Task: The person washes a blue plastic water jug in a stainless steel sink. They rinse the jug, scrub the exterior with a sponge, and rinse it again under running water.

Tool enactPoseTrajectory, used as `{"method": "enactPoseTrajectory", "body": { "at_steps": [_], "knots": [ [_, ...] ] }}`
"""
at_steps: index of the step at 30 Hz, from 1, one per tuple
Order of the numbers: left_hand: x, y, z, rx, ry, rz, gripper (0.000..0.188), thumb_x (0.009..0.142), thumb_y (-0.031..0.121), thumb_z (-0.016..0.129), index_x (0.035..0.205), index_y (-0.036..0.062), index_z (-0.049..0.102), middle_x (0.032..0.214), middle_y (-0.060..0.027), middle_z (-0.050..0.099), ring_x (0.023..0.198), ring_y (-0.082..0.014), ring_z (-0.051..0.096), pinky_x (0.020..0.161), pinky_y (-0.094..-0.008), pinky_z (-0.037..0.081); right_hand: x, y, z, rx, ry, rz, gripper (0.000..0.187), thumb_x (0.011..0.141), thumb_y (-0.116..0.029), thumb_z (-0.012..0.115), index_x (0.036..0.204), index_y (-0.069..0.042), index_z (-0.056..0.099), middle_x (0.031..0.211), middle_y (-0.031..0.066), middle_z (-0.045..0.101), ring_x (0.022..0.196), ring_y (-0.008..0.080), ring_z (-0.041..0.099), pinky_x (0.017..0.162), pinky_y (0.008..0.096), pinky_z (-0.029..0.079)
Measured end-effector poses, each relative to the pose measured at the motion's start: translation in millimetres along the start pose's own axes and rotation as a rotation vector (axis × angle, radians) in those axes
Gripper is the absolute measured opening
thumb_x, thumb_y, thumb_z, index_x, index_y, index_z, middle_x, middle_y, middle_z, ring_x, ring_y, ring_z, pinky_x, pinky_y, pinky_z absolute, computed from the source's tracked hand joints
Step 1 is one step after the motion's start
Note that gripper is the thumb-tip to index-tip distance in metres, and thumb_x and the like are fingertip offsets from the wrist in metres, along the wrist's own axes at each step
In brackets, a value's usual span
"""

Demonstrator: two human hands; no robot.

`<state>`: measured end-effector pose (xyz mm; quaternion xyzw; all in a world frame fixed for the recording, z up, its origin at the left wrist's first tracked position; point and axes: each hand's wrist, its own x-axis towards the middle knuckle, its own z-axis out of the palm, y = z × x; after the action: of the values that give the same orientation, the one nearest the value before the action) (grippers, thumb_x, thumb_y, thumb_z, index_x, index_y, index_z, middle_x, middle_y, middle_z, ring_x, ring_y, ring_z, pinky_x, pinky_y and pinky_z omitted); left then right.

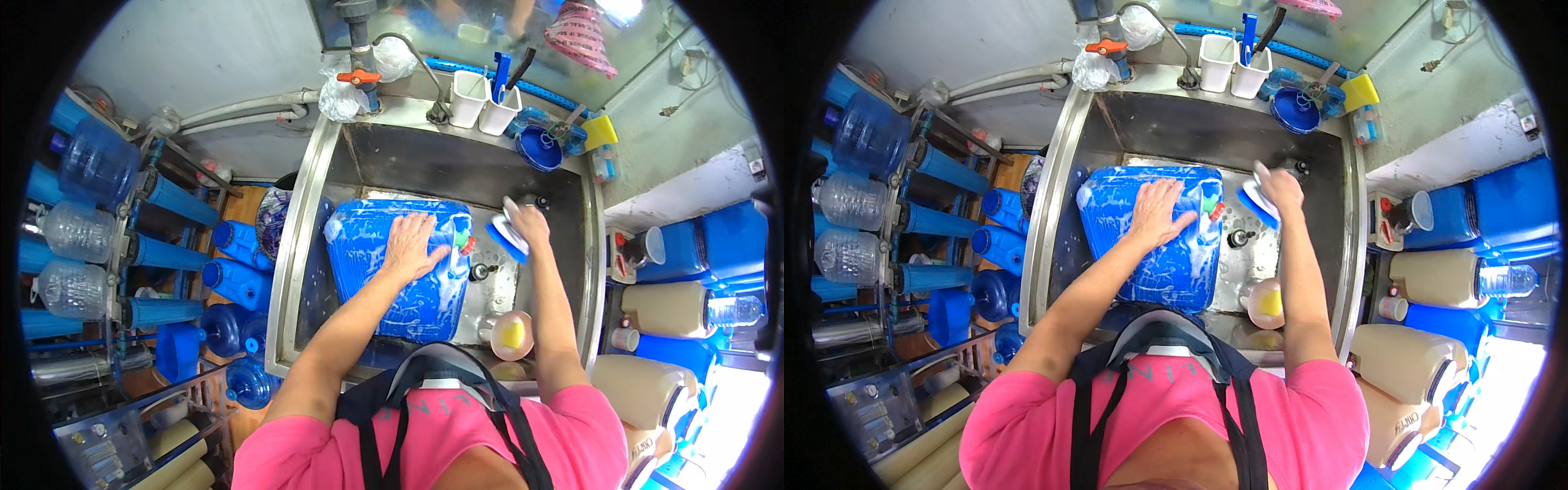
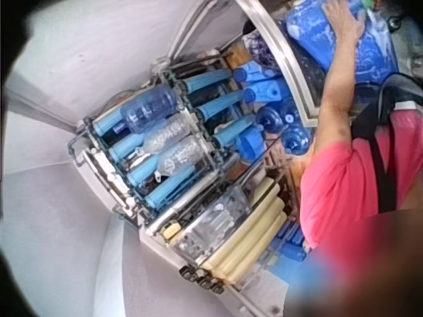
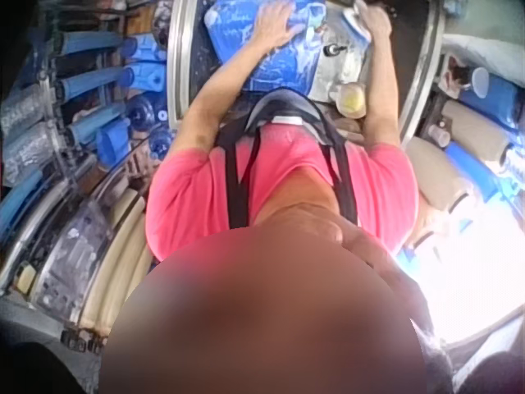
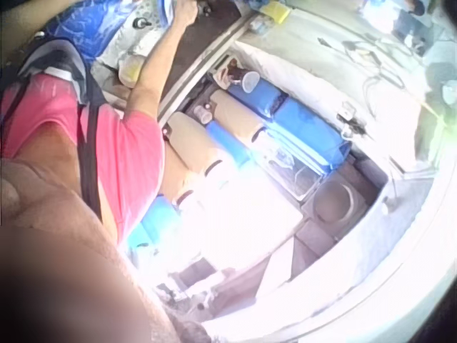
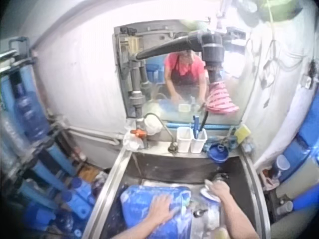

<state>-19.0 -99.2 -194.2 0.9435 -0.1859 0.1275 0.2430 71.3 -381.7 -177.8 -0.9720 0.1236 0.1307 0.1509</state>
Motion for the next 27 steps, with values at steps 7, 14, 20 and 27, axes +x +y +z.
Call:
{"method": "enactPoseTrajectory", "body": {
  "at_steps": [7,14,20,27],
  "knots": [
    [-2,1,-14,0.004,-0.187,-0.015,0.095,0.055,0.040,0.086,0.132,0.0021,0.045,0.131,-0.0171,0.049,0.126,-0.0317,0.042,0.107,-0.0467,0.029,-114,-80,54,-0.049,0.738,-0.593,0.027,0.091,-0.029,0.057,0.071,-0.012,0.060,0.061,0.0097,0.062,0.055,0.0265,0.063,0.056,0.0406,0.049],
    [-11,9,-22,-0.018,-0.159,-0.006,0.094,0.055,0.036,0.088,0.131,0.0020,0.044,0.130,-0.0185,0.048,0.126,-0.0324,0.042,0.107,-0.0466,0.028,-155,-58,61,-0.161,0.679,-0.608,0.034,0.089,-0.036,0.059,0.065,-0.013,0.057,0.051,0.0096,0.058,0.043,0.0290,0.058,0.048,0.0414,0.047],
    [-40,30,-40,0.006,-0.065,0.064,0.093,0.055,0.036,0.086,0.131,0.0021,0.045,0.131,-0.0190,0.048,0.125,-0.0327,0.042,0.103,-0.0467,0.030,-92,-25,30,0.400,0.308,-0.267,0.041,0.093,-0.036,0.048,0.086,0.001,0.065,0.078,0.0266,0.064,0.076,0.0384,0.065,0.064,0.0442,0.050],
    [-60,50,-48,0.011,-0.052,0.084,0.093,0.055,0.036,0.086,0.132,0.0046,0.044,0.133,-0.0178,0.047,0.127,-0.0325,0.041,0.104,-0.0481,0.029,-67,46,81,0.856,-0.156,0.030,0.033,0.096,-0.022,0.043,0.094,0.002,0.065,0.084,0.0134,0.067,0.068,0.0262,0.064,0.061,0.0401,0.052]
  ]
}}
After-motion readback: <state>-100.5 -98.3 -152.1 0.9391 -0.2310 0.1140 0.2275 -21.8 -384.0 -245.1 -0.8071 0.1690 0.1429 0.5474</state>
